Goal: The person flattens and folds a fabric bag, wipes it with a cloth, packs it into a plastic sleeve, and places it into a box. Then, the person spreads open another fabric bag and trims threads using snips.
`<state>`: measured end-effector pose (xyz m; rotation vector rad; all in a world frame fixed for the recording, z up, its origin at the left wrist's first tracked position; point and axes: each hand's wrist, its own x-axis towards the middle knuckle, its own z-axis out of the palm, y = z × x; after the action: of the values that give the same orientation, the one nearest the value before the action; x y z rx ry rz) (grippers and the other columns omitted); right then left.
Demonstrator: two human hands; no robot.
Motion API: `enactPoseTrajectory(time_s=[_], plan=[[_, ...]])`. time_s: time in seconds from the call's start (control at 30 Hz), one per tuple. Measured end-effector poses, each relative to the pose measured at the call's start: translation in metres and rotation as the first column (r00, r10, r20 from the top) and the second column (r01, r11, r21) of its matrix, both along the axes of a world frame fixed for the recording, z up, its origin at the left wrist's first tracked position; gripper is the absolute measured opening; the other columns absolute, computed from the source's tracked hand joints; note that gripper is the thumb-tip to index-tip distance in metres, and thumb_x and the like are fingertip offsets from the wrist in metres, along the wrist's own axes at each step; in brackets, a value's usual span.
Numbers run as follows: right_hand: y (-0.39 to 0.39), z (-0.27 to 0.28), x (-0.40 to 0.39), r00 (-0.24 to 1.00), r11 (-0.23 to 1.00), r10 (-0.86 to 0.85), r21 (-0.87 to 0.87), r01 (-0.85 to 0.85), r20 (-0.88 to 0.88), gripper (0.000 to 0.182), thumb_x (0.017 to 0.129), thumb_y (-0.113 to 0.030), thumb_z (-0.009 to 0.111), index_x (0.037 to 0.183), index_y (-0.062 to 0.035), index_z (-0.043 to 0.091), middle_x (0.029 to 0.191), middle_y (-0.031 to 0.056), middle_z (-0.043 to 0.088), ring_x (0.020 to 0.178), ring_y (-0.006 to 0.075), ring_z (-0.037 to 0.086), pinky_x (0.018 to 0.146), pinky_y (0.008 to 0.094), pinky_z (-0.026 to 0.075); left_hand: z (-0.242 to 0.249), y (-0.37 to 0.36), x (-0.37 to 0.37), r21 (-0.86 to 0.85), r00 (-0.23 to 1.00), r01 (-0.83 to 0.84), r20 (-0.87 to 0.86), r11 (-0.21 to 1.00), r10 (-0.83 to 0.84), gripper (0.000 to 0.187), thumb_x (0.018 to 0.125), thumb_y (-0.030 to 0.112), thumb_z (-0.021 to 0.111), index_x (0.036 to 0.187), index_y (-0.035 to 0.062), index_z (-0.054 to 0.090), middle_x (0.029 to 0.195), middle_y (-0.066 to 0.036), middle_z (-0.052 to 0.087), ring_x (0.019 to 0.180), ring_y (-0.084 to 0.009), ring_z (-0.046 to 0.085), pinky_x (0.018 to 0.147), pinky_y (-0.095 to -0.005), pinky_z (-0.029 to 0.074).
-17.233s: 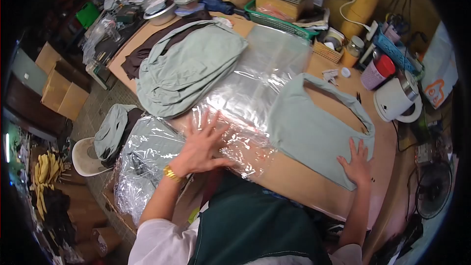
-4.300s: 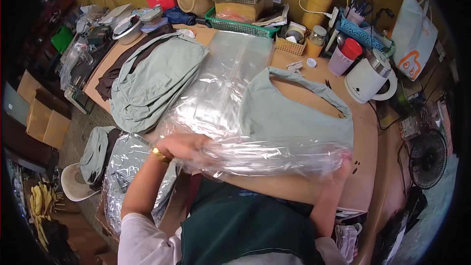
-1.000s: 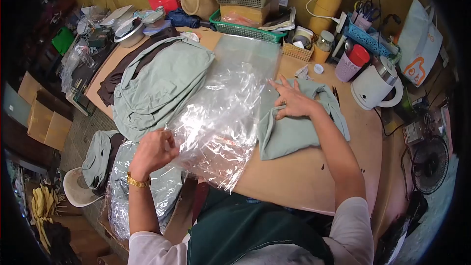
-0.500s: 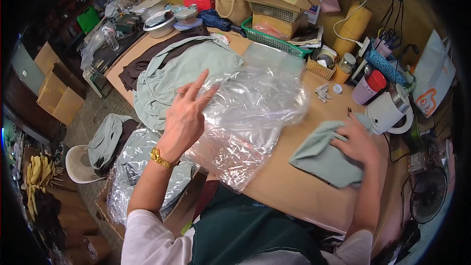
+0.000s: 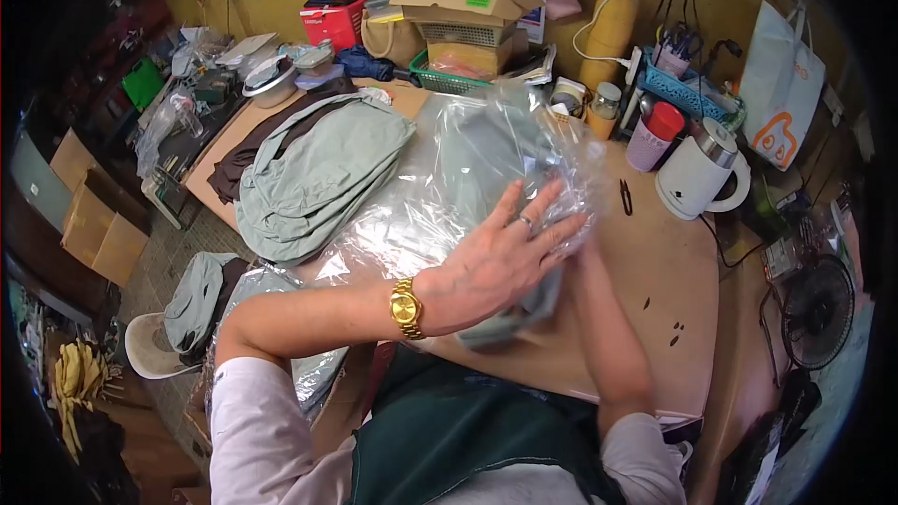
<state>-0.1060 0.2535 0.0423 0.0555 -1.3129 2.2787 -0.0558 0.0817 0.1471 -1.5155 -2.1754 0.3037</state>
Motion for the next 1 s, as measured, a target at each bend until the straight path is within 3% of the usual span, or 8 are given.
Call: enactPoseTrajectory(time_s=[0.27, 0.5, 0.67, 0.7, 0.73, 0.8, 0.87, 1.0], plan=[[-0.010, 0.001, -0.030, 0.996, 0.993, -0.076, -0.085, 0.080, 0.048, 0.025, 0.086, -0.014, 0.063, 0.109, -0.0032, 0.062, 0.092, 0.0112, 0.063, 0.083, 0.0268, 0.061, 0.075, 0.0404, 0.049, 0.007, -0.043, -0.035, 0.617, 0.962, 0.179, -0.274, 0.766, -0.005, 0.038, 0.075, 0.023, 0.072, 0.110, 0.0123, 0.064, 0.139, -0.013, 0.048, 0.134, -0.0364, 0.039, 0.107, -0.0570, 0.032], [0.048, 0.047, -0.033, 0.932, 0.873, -0.359, 0.337, 0.352, -0.044, 0.029, 0.087, -0.017, 0.063, 0.114, -0.0059, 0.061, 0.095, 0.0110, 0.063, 0.087, 0.0262, 0.061, 0.076, 0.0425, 0.050, -0.095, -0.049, -0.028, 0.735, 0.821, -0.060, 0.422, 0.676, -0.385, 0.039, 0.067, 0.010, 0.076, 0.101, 0.0040, 0.057, 0.094, -0.016, 0.057, 0.085, -0.0370, 0.059, 0.072, -0.0448, 0.050], [0.086, 0.081, -0.005, 0.652, -0.093, -0.526, 0.798, 0.595, -0.547, 0.031, 0.088, -0.018, 0.062, 0.118, -0.0078, 0.060, 0.097, 0.0109, 0.062, 0.089, 0.0257, 0.061, 0.078, 0.0440, 0.050, -0.081, -0.028, 0.055, 0.426, 0.433, -0.108, 0.833, 0.898, -0.343, 0.035, 0.087, 0.023, 0.067, 0.113, 0.0020, 0.057, 0.106, -0.018, 0.061, 0.094, -0.0359, 0.063, 0.078, -0.0413, 0.052], [0.077, 0.070, 0.009, 0.687, -0.170, -0.474, 0.823, 0.542, -0.551, 0.032, 0.088, -0.019, 0.062, 0.118, -0.0081, 0.059, 0.097, 0.0109, 0.062, 0.089, 0.0256, 0.061, 0.078, 0.0443, 0.050, -0.077, -0.028, 0.057, 0.426, 0.416, -0.061, 0.833, 0.903, -0.365, 0.036, 0.089, 0.025, 0.066, 0.115, 0.0016, 0.058, 0.108, -0.018, 0.063, 0.096, -0.0348, 0.064, 0.079, -0.0401, 0.052], [0.059, 0.045, 0.030, 0.878, 0.356, -0.448, 0.868, 0.347, -0.168, 0.033, 0.085, -0.021, 0.064, 0.114, -0.0067, 0.058, 0.096, 0.0147, 0.059, 0.087, 0.0307, 0.060, 0.077, 0.0430, 0.050, -0.064, -0.034, 0.053, 0.432, 0.409, -0.051, 0.832, 0.900, -0.376, 0.036, 0.089, 0.025, 0.066, 0.115, 0.0016, 0.058, 0.108, -0.018, 0.063, 0.096, -0.0348, 0.064, 0.079, -0.0401, 0.052], [0.041, 0.032, 0.071, 0.975, -0.101, -0.063, 0.973, 0.205, -0.212, 0.033, 0.088, -0.029, 0.065, 0.108, -0.0043, 0.057, 0.089, 0.0185, 0.057, 0.078, 0.0350, 0.058, 0.073, 0.0408, 0.049, -0.029, -0.054, 0.029, 0.329, 0.312, -0.184, 0.913, 0.926, -0.262, 0.035, 0.088, 0.026, 0.068, 0.113, 0.0019, 0.062, 0.106, -0.017, 0.065, 0.098, -0.0344, 0.064, 0.082, -0.0400, 0.052], [0.021, 0.018, 0.085, 0.850, -0.033, 0.364, 0.918, -0.396, 0.380, 0.036, 0.088, -0.028, 0.064, 0.115, -0.0063, 0.059, 0.095, 0.0208, 0.057, 0.090, 0.0368, 0.058, 0.081, 0.0462, 0.047, -0.006, -0.058, 0.009, 0.492, 0.530, -0.309, 0.799, 0.814, -0.282, 0.031, 0.087, 0.024, 0.069, 0.108, 0.0029, 0.065, 0.104, -0.016, 0.066, 0.097, -0.0344, 0.065, 0.085, -0.0384, 0.051], [0.047, 0.006, 0.068, 0.673, -0.131, 0.480, 0.804, -0.580, 0.563, 0.040, 0.083, -0.026, 0.068, 0.118, -0.0093, 0.061, 0.113, 0.0213, 0.056, 0.110, 0.0368, 0.053, 0.090, 0.0515, 0.044, -0.001, -0.046, -0.053, 0.595, 0.690, -0.267, 0.667, 0.758, -0.281, 0.033, 0.086, 0.025, 0.071, 0.108, 0.0019, 0.065, 0.108, -0.015, 0.066, 0.100, -0.0351, 0.064, 0.088, -0.0387, 0.049]])
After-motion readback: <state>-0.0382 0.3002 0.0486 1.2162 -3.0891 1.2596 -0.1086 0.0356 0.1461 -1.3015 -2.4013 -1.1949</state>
